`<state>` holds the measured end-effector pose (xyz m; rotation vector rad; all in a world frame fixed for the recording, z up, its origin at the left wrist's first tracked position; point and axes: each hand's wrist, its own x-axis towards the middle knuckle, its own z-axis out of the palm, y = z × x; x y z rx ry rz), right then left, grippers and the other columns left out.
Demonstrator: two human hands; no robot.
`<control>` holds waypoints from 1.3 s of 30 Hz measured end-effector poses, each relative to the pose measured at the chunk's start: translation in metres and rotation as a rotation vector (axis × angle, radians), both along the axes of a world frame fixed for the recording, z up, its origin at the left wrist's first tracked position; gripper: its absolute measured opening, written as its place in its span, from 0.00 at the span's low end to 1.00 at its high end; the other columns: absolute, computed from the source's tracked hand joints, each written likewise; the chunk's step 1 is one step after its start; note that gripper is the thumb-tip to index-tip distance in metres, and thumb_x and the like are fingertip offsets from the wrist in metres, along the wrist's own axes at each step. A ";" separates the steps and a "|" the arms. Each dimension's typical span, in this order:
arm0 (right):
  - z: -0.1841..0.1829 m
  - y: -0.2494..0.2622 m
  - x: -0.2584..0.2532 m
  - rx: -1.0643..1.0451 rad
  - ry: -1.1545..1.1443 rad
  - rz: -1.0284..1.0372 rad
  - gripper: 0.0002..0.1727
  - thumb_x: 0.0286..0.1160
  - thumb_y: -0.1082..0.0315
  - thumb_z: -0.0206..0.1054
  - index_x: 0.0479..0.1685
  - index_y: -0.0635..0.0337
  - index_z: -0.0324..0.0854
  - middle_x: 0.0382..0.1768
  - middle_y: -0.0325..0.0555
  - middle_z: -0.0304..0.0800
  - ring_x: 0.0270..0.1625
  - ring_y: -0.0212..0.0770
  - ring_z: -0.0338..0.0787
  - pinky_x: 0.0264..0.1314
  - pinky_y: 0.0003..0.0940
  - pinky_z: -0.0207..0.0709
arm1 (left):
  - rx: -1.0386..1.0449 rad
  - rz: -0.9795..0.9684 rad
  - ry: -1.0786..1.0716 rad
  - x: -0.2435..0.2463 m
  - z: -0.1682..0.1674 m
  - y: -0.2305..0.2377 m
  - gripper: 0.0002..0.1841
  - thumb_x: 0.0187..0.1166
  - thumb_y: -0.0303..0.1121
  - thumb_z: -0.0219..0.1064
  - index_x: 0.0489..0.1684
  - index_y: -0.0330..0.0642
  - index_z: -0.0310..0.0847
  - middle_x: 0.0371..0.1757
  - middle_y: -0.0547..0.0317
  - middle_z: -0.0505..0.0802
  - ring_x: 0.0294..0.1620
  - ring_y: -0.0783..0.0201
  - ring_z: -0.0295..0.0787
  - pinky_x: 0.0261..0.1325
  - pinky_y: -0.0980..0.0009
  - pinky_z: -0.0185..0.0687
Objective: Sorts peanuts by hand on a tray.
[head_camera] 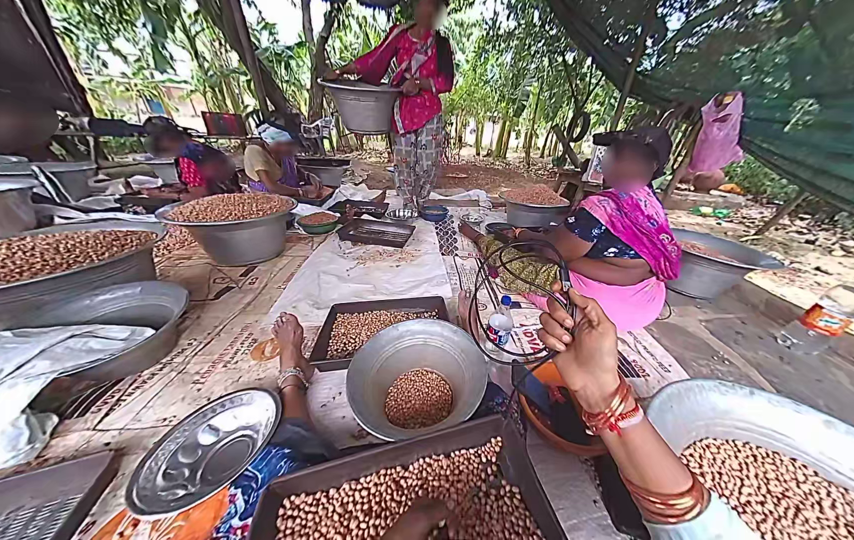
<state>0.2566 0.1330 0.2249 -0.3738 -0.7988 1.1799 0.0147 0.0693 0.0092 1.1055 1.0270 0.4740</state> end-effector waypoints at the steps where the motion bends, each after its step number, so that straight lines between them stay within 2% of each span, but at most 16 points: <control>1: 0.000 0.001 0.001 0.013 0.007 -0.009 0.28 0.96 0.58 0.29 0.44 0.56 0.78 0.11 0.30 0.67 0.08 0.22 0.64 0.11 0.15 0.59 | 0.002 -0.004 -0.023 0.000 -0.004 0.002 0.17 0.93 0.33 0.47 0.31 0.46 0.77 0.15 0.75 0.76 0.12 0.82 0.63 0.15 0.85 0.54; 4: 0.000 0.002 0.005 0.038 0.045 -0.045 0.27 0.96 0.57 0.30 0.47 0.55 0.79 0.12 0.29 0.67 0.09 0.23 0.65 0.13 0.15 0.61 | -0.044 -0.020 -0.093 -0.006 -0.034 0.012 0.18 0.93 0.36 0.47 0.31 0.47 0.79 0.15 0.74 0.76 0.11 0.81 0.63 0.14 0.84 0.55; 10: 0.000 0.006 0.029 0.093 0.174 0.014 0.24 0.95 0.54 0.34 0.42 0.46 0.77 0.11 0.25 0.64 0.08 0.20 0.61 0.11 0.13 0.55 | -0.072 -0.026 -0.084 -0.008 -0.034 0.012 0.18 0.94 0.37 0.47 0.32 0.47 0.78 0.15 0.72 0.79 0.10 0.81 0.62 0.12 0.84 0.53; 12: 0.001 0.008 0.039 0.117 0.213 0.034 0.23 0.95 0.55 0.36 0.42 0.46 0.78 0.11 0.25 0.63 0.08 0.20 0.60 0.12 0.13 0.55 | -0.073 -0.020 -0.087 -0.007 -0.033 0.012 0.17 0.94 0.36 0.47 0.34 0.47 0.79 0.16 0.72 0.78 0.10 0.80 0.61 0.13 0.84 0.53; 15: 0.003 0.007 0.050 0.154 0.235 0.052 0.22 0.95 0.56 0.36 0.39 0.46 0.76 0.12 0.25 0.64 0.09 0.20 0.61 0.12 0.12 0.56 | -0.033 -0.034 -0.122 -0.008 -0.039 0.013 0.18 0.92 0.38 0.47 0.30 0.49 0.79 0.15 0.76 0.77 0.10 0.82 0.62 0.11 0.85 0.53; 18: 0.003 0.007 0.057 0.189 0.230 0.088 0.22 0.94 0.57 0.36 0.39 0.46 0.76 0.13 0.25 0.65 0.10 0.19 0.62 0.13 0.11 0.57 | -0.059 -0.022 -0.117 -0.006 -0.022 0.009 0.19 0.94 0.36 0.47 0.29 0.47 0.78 0.14 0.75 0.75 0.09 0.81 0.60 0.11 0.85 0.51; 20: 0.001 0.007 0.062 0.212 0.218 0.101 0.22 0.95 0.58 0.36 0.39 0.46 0.76 0.14 0.25 0.66 0.11 0.19 0.64 0.13 0.10 0.58 | -0.062 0.020 -0.045 0.001 0.006 0.000 0.19 0.94 0.34 0.48 0.27 0.47 0.77 0.13 0.75 0.72 0.09 0.81 0.58 0.11 0.85 0.48; 22: -0.002 0.009 0.064 0.221 0.218 0.106 0.21 0.95 0.58 0.36 0.40 0.46 0.76 0.15 0.25 0.67 0.11 0.19 0.63 0.14 0.10 0.58 | -0.054 0.033 0.019 0.005 0.026 -0.006 0.19 0.94 0.32 0.47 0.29 0.43 0.77 0.14 0.73 0.72 0.10 0.81 0.57 0.12 0.84 0.48; 26: -0.004 0.012 0.065 0.220 0.254 0.101 0.21 0.95 0.59 0.35 0.40 0.47 0.75 0.15 0.26 0.66 0.11 0.19 0.63 0.14 0.11 0.58 | -0.034 -0.027 -0.038 -0.001 0.005 0.001 0.20 0.94 0.35 0.46 0.28 0.45 0.77 0.13 0.75 0.73 0.09 0.82 0.59 0.12 0.85 0.49; 29: -0.007 0.015 0.068 0.230 0.250 0.091 0.21 0.94 0.59 0.35 0.41 0.48 0.75 0.15 0.26 0.66 0.11 0.19 0.63 0.14 0.10 0.57 | -0.055 -0.115 -0.130 -0.008 -0.007 0.009 0.20 0.95 0.36 0.45 0.32 0.44 0.78 0.15 0.74 0.76 0.11 0.81 0.61 0.13 0.84 0.52; 32: -0.008 0.016 0.069 0.222 0.242 0.083 0.21 0.94 0.59 0.35 0.41 0.47 0.75 0.15 0.25 0.66 0.11 0.19 0.63 0.14 0.10 0.57 | -0.061 -0.034 0.022 0.000 0.015 0.000 0.20 0.96 0.37 0.46 0.28 0.46 0.76 0.13 0.75 0.73 0.09 0.81 0.57 0.12 0.83 0.48; 39: -0.005 0.016 0.062 0.196 0.201 0.045 0.23 0.94 0.57 0.36 0.38 0.45 0.77 0.13 0.24 0.65 0.10 0.19 0.62 0.14 0.11 0.56 | -0.042 -0.033 0.004 0.003 0.021 -0.002 0.20 0.95 0.34 0.45 0.29 0.45 0.77 0.13 0.75 0.71 0.09 0.82 0.55 0.11 0.84 0.46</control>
